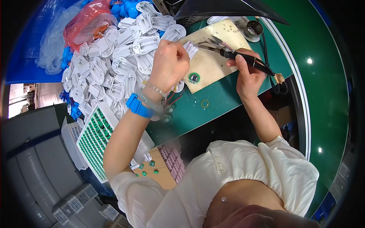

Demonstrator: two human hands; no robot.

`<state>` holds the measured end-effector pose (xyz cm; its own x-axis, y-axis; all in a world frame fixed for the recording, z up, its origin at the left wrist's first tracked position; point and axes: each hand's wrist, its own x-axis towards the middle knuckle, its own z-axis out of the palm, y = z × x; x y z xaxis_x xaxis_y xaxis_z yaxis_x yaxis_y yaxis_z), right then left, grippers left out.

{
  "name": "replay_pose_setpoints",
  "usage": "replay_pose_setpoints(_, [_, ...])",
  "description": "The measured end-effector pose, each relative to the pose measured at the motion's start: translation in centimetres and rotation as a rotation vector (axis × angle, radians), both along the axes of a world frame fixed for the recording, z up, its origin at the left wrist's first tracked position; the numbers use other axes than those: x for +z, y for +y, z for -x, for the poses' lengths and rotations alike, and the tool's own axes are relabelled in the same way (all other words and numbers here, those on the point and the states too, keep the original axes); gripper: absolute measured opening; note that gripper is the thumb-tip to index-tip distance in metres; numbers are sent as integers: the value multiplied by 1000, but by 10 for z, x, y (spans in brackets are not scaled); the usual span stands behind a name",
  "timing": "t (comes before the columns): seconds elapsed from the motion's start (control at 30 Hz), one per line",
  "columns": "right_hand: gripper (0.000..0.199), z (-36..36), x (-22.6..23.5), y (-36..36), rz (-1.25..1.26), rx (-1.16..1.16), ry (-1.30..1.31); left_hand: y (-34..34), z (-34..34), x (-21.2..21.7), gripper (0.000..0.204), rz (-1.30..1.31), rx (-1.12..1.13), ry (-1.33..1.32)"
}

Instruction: Assembling small plastic housing components with internal green parts on a factory workbench.

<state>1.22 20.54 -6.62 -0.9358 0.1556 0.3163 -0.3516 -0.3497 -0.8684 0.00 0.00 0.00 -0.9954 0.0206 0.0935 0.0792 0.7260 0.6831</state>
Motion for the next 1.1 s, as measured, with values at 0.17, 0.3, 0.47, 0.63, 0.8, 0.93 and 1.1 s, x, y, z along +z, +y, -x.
replay_pose_setpoints(0.17, [18, 0, 1, 0, 12, 6, -2, 0, 0, -4, 9, 9, -4, 46])
replay_pose_setpoints(0.3, [18, 0, 3, -1, 33, 14, 3, -2, 1, -4, 9, 29, -2, 43])
replay_pose_setpoints(0.47, [19, 0, 1, 1, 39, -1, 1, 0, 1, -4, 10, 27, -16, 32])
replay_pose_setpoints(0.63, [20, 0, 2, 0, 23, -2, -1, -2, 2, -7, 10, 39, -12, 47])
replay_pose_setpoints(0.8, [20, 0, 1, 0, 21, -9, -3, 0, 1, -5, 10, 48, -11, 32])
replay_pose_setpoints(0.93, [19, 0, 1, 0, 6, -6, 8, -1, 2, -5, 10, 66, -23, 29])
replay_pose_setpoints(1.1, [19, 1, 1, 0, 4, -5, 18, -1, 2, -4, 10, 70, -36, 46])
